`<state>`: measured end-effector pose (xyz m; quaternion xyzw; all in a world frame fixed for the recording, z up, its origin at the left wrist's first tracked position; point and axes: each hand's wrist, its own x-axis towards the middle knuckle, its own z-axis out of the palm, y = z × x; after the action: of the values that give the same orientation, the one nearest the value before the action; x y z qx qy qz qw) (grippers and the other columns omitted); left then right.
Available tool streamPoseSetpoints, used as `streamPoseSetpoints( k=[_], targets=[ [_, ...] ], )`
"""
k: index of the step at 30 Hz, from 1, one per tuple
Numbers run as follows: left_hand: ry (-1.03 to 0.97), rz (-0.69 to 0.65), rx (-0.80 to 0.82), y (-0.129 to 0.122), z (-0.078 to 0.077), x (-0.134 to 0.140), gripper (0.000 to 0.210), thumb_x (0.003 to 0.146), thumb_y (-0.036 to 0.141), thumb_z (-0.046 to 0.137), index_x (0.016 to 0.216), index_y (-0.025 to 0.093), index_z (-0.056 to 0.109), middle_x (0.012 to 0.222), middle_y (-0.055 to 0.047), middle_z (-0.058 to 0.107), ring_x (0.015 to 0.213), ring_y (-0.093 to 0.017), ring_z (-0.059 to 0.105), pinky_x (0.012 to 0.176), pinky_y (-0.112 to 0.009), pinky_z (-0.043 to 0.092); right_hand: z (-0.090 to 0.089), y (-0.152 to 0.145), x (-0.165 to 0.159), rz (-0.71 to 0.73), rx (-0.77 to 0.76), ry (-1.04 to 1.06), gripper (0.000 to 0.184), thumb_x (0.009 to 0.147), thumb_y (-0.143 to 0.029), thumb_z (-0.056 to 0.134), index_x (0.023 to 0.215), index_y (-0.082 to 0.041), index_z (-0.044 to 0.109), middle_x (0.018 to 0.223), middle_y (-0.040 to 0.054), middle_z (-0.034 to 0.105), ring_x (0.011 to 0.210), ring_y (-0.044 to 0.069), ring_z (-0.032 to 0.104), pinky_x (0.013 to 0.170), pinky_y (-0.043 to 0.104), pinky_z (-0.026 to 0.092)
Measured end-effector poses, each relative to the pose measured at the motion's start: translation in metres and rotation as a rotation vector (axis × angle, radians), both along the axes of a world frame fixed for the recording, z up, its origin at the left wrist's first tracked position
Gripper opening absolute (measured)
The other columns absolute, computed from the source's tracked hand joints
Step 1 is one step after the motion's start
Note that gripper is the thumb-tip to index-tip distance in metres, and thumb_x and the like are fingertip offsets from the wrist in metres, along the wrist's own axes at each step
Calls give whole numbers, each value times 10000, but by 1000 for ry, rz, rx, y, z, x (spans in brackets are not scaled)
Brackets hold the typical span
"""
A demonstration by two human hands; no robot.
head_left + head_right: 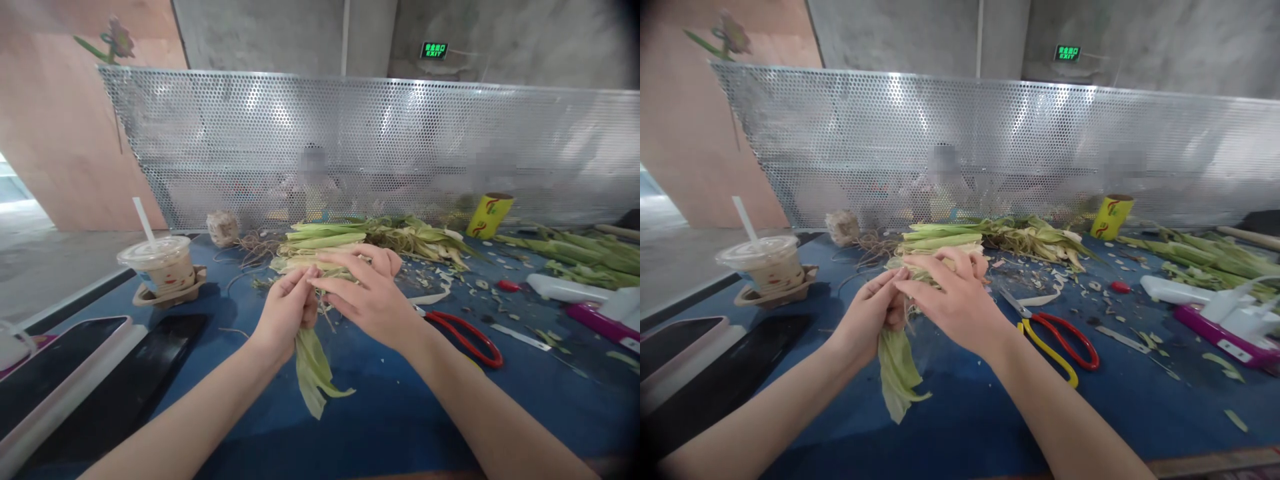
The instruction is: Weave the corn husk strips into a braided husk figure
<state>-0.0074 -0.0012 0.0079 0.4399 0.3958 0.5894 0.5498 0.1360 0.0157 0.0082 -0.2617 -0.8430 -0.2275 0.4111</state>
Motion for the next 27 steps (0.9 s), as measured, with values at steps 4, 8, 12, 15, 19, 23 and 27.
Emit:
streamPoseSetpoints(
  k=[4,8,12,15,19,23,27],
  targets=[
    [-17,-80,-35,-4,-2,3,234,727,313,594,593,166,472,366,111,284,301,-16,207,309,-127,167,-2,-2,3,30,187,29,129,814,-210,550,847,-296,640,991,-69,643,915,181,451,805,342,313],
    [-58,-144,-40,-6,0,2,222,725,307,605,600,159,496,379,112,264,312,-13,185,312,-125,161,1,-4,5,104,194,-7,166,831,-184,524,741,-276,628,919,-96,662,890,150,471,777,297,322],
    [-76,-127,-50,-8,5,0,204,723,283,613,601,157,509,390,117,251,318,-6,163,302,-107,139,6,-5,6,191,63,11,170,827,-166,520,713,-248,616,872,-78,679,898,160,456,783,300,325],
    [-61,-104,-34,-8,5,0,212,701,272,632,576,150,514,392,113,262,322,-6,181,305,-105,160,8,-4,5,240,-52,12,178,836,-143,487,742,-235,607,851,-48,685,800,151,460,750,313,330],
    [-39,-15,6,-9,4,0,205,685,276,640,568,143,536,382,107,286,324,-7,186,306,-110,161,6,-3,3,249,-235,-18,176,873,-194,440,788,-225,591,840,-30,679,733,125,490,726,316,315],
    [-18,48,33,-10,4,0,195,702,251,615,559,138,546,372,102,295,329,-13,177,311,-122,158,5,-4,-2,258,-306,9,160,873,-216,444,780,-217,574,827,-23,671,713,129,470,713,304,317],
    [-16,68,45,-12,4,0,221,697,239,608,520,145,514,375,98,304,329,-18,178,314,-135,145,7,-6,-3,277,-317,40,151,854,-208,471,739,-213,569,760,-16,661,678,145,400,684,293,333]
  ],
)
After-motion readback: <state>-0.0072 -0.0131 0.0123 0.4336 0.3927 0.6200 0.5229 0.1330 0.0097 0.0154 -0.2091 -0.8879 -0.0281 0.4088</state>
